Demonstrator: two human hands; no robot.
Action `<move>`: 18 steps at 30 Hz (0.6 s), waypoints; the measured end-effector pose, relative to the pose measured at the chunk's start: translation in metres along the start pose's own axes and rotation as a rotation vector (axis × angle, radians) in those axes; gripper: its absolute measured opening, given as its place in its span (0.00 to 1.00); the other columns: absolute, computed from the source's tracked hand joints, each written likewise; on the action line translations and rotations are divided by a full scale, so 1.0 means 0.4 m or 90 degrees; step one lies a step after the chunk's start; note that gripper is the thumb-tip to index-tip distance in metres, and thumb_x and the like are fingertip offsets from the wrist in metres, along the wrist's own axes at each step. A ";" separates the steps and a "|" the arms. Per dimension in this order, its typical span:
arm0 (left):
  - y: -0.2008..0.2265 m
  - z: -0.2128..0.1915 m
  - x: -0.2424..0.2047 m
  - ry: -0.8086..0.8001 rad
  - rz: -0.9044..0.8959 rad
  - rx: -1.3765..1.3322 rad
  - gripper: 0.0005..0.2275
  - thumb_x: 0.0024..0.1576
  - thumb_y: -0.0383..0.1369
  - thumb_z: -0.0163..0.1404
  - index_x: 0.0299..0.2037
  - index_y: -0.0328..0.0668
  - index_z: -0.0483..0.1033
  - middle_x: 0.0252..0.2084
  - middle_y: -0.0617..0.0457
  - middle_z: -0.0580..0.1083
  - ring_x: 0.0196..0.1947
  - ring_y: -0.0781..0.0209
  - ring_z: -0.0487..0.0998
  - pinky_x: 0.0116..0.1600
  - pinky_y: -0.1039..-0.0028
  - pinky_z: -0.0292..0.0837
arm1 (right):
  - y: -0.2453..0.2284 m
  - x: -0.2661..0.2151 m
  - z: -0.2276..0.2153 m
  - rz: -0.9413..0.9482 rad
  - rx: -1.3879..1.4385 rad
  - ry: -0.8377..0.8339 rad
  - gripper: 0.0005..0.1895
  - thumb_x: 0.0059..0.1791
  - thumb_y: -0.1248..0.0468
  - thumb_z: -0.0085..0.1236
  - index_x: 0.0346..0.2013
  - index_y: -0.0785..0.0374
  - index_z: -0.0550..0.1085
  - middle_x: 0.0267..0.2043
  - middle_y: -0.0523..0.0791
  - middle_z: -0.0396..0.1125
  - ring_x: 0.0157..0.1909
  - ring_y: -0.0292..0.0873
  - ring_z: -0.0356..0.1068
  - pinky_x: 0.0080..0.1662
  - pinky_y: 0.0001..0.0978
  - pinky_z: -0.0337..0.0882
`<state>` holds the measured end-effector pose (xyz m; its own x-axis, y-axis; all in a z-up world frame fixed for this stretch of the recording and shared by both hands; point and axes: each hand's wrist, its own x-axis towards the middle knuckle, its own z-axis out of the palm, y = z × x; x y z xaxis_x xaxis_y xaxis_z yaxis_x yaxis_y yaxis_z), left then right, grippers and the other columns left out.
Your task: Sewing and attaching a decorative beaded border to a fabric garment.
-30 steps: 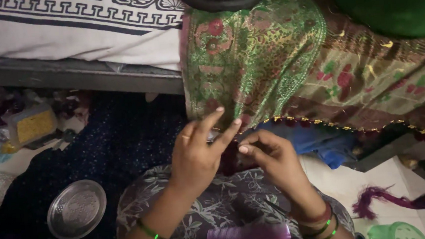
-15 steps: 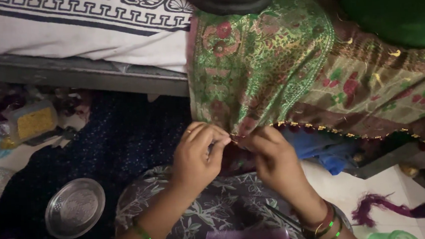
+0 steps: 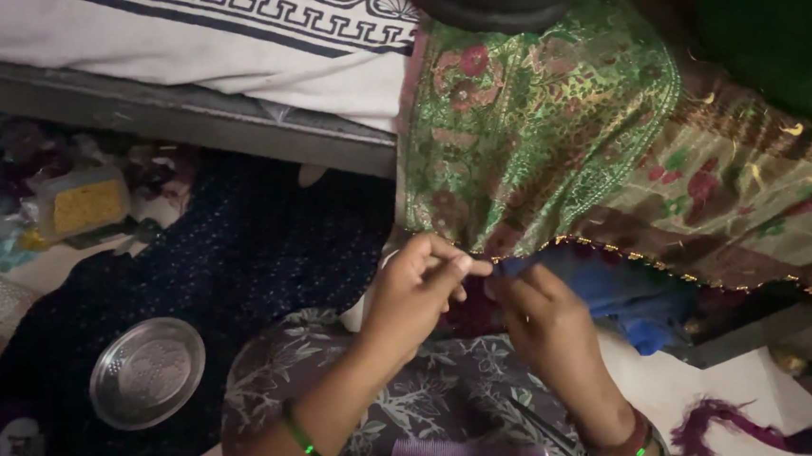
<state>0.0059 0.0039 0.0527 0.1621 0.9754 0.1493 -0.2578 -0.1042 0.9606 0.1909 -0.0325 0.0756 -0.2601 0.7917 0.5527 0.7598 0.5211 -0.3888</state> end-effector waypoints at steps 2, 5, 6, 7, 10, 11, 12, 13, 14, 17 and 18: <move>0.000 0.013 -0.003 0.002 -0.019 -0.025 0.03 0.60 0.28 0.54 0.39 0.37 0.77 0.36 0.50 0.83 0.28 0.67 0.75 0.33 0.75 0.71 | -0.022 -0.001 -0.017 -0.008 0.013 -0.027 0.14 0.41 0.74 0.62 0.41 0.63 0.79 0.32 0.49 0.66 0.34 0.50 0.71 0.36 0.40 0.70; 0.002 0.016 -0.013 0.020 0.129 0.133 0.05 0.58 0.29 0.58 0.40 0.38 0.82 0.37 0.50 0.82 0.31 0.68 0.79 0.36 0.75 0.74 | -0.038 0.014 -0.036 -0.060 -0.041 0.040 0.12 0.41 0.74 0.61 0.38 0.61 0.79 0.35 0.46 0.68 0.37 0.50 0.71 0.38 0.40 0.71; 0.010 0.015 -0.017 0.030 0.182 0.216 0.05 0.57 0.30 0.59 0.40 0.39 0.82 0.37 0.51 0.82 0.32 0.68 0.80 0.36 0.75 0.75 | -0.041 0.027 -0.043 -0.067 -0.048 0.065 0.09 0.43 0.73 0.62 0.37 0.62 0.78 0.36 0.47 0.68 0.38 0.50 0.71 0.38 0.40 0.70; 0.019 0.016 -0.021 0.035 0.235 0.299 0.06 0.55 0.30 0.61 0.40 0.39 0.83 0.37 0.51 0.82 0.32 0.69 0.81 0.36 0.76 0.75 | -0.044 0.037 -0.052 -0.070 -0.057 0.093 0.07 0.45 0.72 0.63 0.36 0.63 0.77 0.37 0.48 0.68 0.38 0.50 0.70 0.38 0.40 0.70; 0.049 0.018 -0.021 0.012 0.181 0.307 0.05 0.54 0.30 0.60 0.38 0.39 0.81 0.35 0.53 0.80 0.30 0.68 0.78 0.35 0.76 0.73 | -0.079 0.083 -0.060 -0.069 -0.002 0.116 0.07 0.47 0.73 0.62 0.39 0.62 0.77 0.40 0.50 0.69 0.42 0.50 0.72 0.41 0.38 0.72; 0.048 0.014 -0.018 0.012 0.185 0.309 0.05 0.54 0.30 0.60 0.38 0.39 0.81 0.35 0.53 0.80 0.30 0.68 0.78 0.35 0.76 0.73 | -0.081 0.087 -0.056 -0.071 -0.001 0.119 0.07 0.47 0.73 0.62 0.39 0.62 0.77 0.40 0.50 0.69 0.42 0.50 0.72 0.41 0.38 0.72; 0.048 0.009 -0.016 0.003 0.133 0.265 0.05 0.55 0.30 0.59 0.38 0.39 0.81 0.35 0.54 0.80 0.31 0.69 0.77 0.37 0.76 0.72 | -0.085 0.092 -0.050 0.007 0.146 0.084 0.11 0.48 0.73 0.59 0.44 0.62 0.74 0.40 0.47 0.71 0.42 0.47 0.74 0.42 0.35 0.73; 0.048 -0.001 -0.014 -0.002 0.081 0.223 0.04 0.56 0.30 0.59 0.37 0.39 0.80 0.34 0.56 0.80 0.33 0.70 0.77 0.39 0.77 0.72 | -0.089 0.101 -0.042 0.081 0.296 0.043 0.15 0.48 0.72 0.55 0.50 0.62 0.71 0.40 0.43 0.74 0.43 0.44 0.77 0.43 0.32 0.74; 0.052 -0.010 -0.010 0.004 0.085 0.225 0.04 0.56 0.30 0.59 0.37 0.39 0.80 0.34 0.56 0.80 0.33 0.70 0.77 0.39 0.77 0.72 | -0.091 0.102 -0.031 0.075 0.299 0.042 0.15 0.48 0.72 0.55 0.50 0.62 0.71 0.40 0.43 0.74 0.43 0.44 0.77 0.43 0.32 0.74; 0.036 -0.031 -0.015 0.005 -0.016 0.093 0.04 0.57 0.30 0.58 0.39 0.39 0.80 0.36 0.59 0.80 0.36 0.73 0.76 0.43 0.78 0.72 | -0.096 0.090 -0.004 0.080 0.253 0.035 0.21 0.45 0.74 0.60 0.53 0.63 0.71 0.41 0.44 0.74 0.40 0.45 0.76 0.41 0.34 0.75; 0.019 -0.036 -0.014 0.001 -0.056 0.019 0.05 0.57 0.30 0.58 0.39 0.39 0.80 0.37 0.59 0.80 0.37 0.72 0.77 0.45 0.78 0.73 | -0.093 0.088 0.001 -0.031 0.148 0.067 0.18 0.45 0.75 0.62 0.48 0.62 0.74 0.40 0.45 0.73 0.40 0.47 0.73 0.43 0.36 0.73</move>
<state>-0.0107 0.0005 0.0557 0.1819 0.9812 0.0641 -0.2136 -0.0242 0.9766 0.1531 -0.0240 0.1091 -0.2195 0.7329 0.6440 0.5881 0.6261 -0.5120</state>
